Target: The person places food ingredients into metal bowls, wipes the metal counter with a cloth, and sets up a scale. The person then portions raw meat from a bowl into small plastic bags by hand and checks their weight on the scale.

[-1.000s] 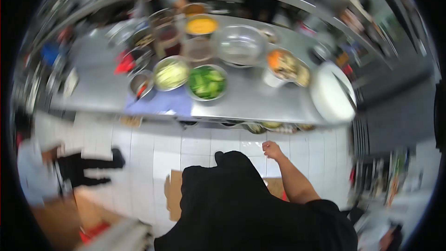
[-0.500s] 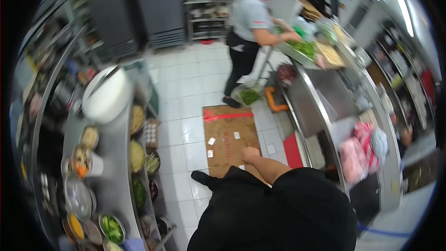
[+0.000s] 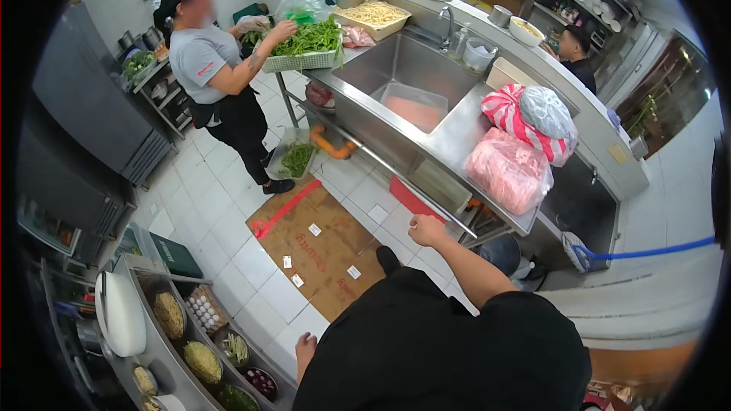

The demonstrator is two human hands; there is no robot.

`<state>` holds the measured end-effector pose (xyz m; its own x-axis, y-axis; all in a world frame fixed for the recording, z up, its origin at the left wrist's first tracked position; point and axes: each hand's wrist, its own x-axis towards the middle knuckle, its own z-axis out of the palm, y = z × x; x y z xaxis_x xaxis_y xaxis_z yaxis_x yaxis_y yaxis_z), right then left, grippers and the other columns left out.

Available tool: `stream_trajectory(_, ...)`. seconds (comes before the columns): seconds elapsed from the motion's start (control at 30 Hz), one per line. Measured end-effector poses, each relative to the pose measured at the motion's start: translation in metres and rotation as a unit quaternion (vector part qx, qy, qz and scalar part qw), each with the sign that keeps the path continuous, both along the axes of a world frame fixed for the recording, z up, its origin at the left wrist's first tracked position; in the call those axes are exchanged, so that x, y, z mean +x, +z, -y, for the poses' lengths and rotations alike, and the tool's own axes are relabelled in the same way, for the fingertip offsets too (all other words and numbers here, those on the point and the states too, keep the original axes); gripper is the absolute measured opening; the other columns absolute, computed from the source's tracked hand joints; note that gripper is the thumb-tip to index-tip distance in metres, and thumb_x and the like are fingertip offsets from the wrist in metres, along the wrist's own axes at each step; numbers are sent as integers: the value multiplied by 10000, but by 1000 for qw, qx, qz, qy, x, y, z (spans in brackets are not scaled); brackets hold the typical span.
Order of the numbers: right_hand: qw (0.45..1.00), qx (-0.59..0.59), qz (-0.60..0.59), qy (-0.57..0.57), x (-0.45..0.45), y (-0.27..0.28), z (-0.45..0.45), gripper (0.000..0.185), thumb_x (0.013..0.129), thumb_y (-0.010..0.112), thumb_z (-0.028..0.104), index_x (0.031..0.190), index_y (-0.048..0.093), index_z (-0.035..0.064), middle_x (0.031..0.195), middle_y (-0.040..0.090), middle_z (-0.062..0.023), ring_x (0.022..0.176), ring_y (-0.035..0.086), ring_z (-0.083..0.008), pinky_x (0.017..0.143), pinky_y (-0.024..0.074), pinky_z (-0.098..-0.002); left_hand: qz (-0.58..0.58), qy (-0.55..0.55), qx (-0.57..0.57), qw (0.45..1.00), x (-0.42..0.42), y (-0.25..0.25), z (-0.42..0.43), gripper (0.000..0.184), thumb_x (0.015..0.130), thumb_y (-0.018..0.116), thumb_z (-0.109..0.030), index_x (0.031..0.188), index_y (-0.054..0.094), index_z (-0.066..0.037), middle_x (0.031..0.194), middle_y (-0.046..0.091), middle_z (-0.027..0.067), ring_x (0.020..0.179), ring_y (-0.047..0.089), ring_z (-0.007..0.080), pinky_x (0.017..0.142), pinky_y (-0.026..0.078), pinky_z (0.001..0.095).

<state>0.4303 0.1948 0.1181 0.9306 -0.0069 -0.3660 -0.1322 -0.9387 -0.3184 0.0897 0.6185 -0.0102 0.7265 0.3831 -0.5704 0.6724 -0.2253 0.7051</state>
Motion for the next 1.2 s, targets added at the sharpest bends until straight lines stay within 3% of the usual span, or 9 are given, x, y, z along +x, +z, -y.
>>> stream_trajectory(0.33,980,180,73,40,134,56,71,308,880,636,265,1118,708,83,965,756,-118,913,714,-327,846,555,-429,-123,5,1,992,253,-27,54,464,836,703,-221,1213,674,48,1058,735,199,936,708,271,827,552,367)
stream_trajectory(0.5,971,226,66,37,171,76,88,274,899,628,259,1108,713,104,961,756,-88,863,713,-321,777,552,-441,35,-198,22,979,418,72,150,432,910,657,-252,1259,658,3,1140,723,200,1037,702,289,908,538,377)
stream_trajectory(0.6,963,256,82,23,191,90,88,270,910,630,248,1110,707,83,977,751,-106,819,721,-298,765,555,-421,103,-292,-3,951,526,72,183,421,927,651,-270,1271,657,-28,1167,716,200,1085,693,305,932,535,384)
stream_trajectory(0.8,934,303,133,-131,219,110,95,283,922,662,194,1143,697,21,957,751,-143,827,738,-252,735,568,-359,322,-432,73,839,792,158,269,399,904,656,-233,1247,666,-29,1162,711,205,1105,674,362,956,523,423)
stream_trajectory(0.9,902,315,138,-261,227,102,97,272,929,667,170,1140,694,0,966,755,-146,839,736,-229,720,568,-338,279,-460,174,824,932,198,293,493,839,665,-183,1297,614,-8,1262,647,249,1186,612,397,1023,480,469)
stream_trajectory(1.0,899,238,144,-338,241,135,80,277,929,671,170,1145,693,-2,966,756,-142,837,733,-219,726,570,-325,338,-437,258,793,1067,197,295,555,834,598,-85,1370,508,29,1334,571,292,1224,550,457,1077,429,501)
stream_trajectory(1.03,895,229,148,-352,244,139,75,277,929,671,170,1145,693,-2,966,756,-142,837,733,-219,726,570,-325,335,-408,276,803,1114,184,294,472,837,609,-121,1291,545,-6,1178,631,260,1151,587,464,1016,458,535)
stream_trajectory(1.17,871,203,131,-427,230,138,53,261,934,681,139,1157,694,4,947,754,-107,847,709,-159,710,559,-298,372,-348,460,727,1253,151,267,453,946,574,-221,1352,545,-20,1391,554,237,1320,507,390,1087,408,524)
stream_trajectory(1.2,860,205,116,-452,221,135,46,266,933,682,144,1159,695,4,946,756,-101,846,708,-158,706,556,-295,280,-350,396,801,1246,193,268,371,970,579,-268,1293,593,-87,1295,620,219,1225,582,402,1024,456,544)
